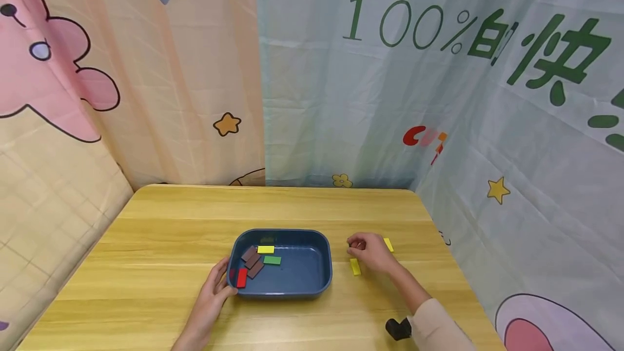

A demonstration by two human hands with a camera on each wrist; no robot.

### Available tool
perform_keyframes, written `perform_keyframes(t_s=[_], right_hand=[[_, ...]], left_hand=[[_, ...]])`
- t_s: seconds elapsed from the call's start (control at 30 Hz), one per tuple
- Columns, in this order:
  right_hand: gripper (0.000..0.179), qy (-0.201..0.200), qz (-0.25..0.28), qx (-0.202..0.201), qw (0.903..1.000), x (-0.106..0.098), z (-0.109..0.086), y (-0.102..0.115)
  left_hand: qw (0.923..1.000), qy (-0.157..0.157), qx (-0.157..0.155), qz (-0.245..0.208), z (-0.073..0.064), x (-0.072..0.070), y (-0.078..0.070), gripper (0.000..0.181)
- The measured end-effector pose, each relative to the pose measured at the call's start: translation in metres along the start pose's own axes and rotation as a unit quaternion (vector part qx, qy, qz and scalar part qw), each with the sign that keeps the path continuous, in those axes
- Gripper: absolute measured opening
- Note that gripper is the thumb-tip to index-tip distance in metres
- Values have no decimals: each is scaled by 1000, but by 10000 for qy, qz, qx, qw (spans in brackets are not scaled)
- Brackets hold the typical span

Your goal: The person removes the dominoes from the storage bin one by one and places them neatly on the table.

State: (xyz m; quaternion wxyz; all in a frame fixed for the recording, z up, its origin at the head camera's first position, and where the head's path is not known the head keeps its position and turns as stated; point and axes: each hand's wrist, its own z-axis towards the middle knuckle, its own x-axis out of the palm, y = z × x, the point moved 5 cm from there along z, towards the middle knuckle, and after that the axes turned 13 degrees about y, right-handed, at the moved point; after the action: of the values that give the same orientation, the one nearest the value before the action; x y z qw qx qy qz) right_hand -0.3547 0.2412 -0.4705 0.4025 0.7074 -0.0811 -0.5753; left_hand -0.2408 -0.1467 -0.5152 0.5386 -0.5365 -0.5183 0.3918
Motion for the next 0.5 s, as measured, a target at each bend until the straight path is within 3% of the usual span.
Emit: perform_keyframes(t_s=[0.23,0.5], right_hand=[[19,348,-248,-472,9980,-1,16,30],[17,964,-637,-980,9885,5,41,70]], left_hand=[[10000,8,2,-52,-4,1,2,80],[10000,31,-24,54,-1,-1,2,77]])
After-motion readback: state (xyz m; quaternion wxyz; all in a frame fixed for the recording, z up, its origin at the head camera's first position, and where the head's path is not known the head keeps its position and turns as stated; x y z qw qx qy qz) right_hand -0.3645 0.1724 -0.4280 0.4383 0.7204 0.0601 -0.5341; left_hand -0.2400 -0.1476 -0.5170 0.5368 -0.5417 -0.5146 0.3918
